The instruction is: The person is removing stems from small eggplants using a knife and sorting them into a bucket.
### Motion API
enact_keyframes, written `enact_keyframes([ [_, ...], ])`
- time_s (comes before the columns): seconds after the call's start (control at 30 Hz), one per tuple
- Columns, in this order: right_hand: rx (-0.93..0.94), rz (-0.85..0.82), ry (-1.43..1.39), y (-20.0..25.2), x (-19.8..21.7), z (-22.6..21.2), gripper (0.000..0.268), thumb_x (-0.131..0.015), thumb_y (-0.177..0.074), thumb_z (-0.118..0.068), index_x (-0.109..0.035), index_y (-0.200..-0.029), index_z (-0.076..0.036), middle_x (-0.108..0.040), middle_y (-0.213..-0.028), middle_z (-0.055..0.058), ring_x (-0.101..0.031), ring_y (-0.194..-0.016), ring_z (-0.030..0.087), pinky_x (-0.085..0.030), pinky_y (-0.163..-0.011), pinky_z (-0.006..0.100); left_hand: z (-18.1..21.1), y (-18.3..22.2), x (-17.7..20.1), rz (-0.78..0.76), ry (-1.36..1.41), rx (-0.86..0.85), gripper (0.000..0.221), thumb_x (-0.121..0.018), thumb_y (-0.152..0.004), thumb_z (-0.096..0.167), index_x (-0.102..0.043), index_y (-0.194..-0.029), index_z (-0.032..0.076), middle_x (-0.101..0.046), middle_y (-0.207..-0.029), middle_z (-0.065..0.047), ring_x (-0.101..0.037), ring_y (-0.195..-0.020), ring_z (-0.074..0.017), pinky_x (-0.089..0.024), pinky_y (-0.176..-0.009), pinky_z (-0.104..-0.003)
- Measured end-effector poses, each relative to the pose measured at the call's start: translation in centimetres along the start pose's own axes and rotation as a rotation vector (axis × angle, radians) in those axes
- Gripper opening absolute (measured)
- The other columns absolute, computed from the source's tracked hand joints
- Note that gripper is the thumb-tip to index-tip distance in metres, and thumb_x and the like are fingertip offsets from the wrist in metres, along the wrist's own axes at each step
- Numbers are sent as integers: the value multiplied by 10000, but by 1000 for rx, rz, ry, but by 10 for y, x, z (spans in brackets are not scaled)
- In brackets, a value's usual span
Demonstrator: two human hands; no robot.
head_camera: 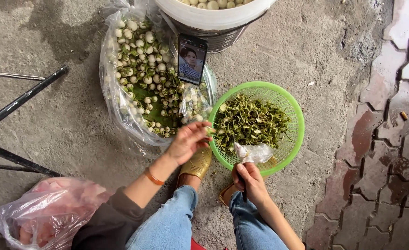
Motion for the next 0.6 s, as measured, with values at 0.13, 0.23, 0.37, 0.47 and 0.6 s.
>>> enact_keyframes([
  [0.13, 44, -27, 128, 2, -6, -7, 405, -556, -1047, -341, -560, -766, -50, -508, -605, 31, -396, -443, 101, -295, -384, 217, -49, 6, -26, -42, 208, 105, 337, -730, -890, -20, -677, -1223, -26, -722, -1069, -181, -734, -948, -272, -653, -826, -291],
  [0.23, 146, -81, 203, -2, -12, -12, 486, -479, -1094, -187, -612, -695, 56, -463, -459, 82, -394, -356, 119, -358, -350, 224, -80, 8, -18, 140, 49, 105, 370, -800, -835, 2, -691, -1188, -17, -732, -1002, -139, -766, -881, -278, -681, -771, -347],
  [0.37, 205, -76, 250, 3, -24, -36, 419, -545, -1064, -138, -626, -683, 15, -512, -453, 91, -450, -354, 120, -385, -352, 214, -92, 12, -18, 169, -9, 115, 401, -867, -762, 23, -702, -1126, -10, -740, -965, -145, -761, -849, -260, -680, -740, -369],
  [0.47, 252, -51, 242, 4, -9, -29, 320, -583, -1035, -76, -617, -725, -2, -543, -479, 93, -476, -380, 118, -402, -361, 218, -87, 15, -28, 154, -49, 93, 377, -868, -762, 26, -707, -1099, -27, -749, -944, -154, -763, -836, -263, -675, -729, -364],
  [0.6, 319, 0, 218, 11, -6, -40, 137, -618, -1005, -19, -609, -869, -5, -530, -533, 67, -498, -456, 112, -418, -412, 218, -74, 18, -41, 130, -117, 51, 359, -863, -774, 42, -708, -1082, -58, -753, -921, -175, -762, -810, -255, -670, -701, -351],
])
Point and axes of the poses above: each hand's wrist, its own y-axis away from the middle knuckle, its own x-axis out of the back of the hand, z = x × y, the point moved 7 cm from there along -y, towards the middle knuckle
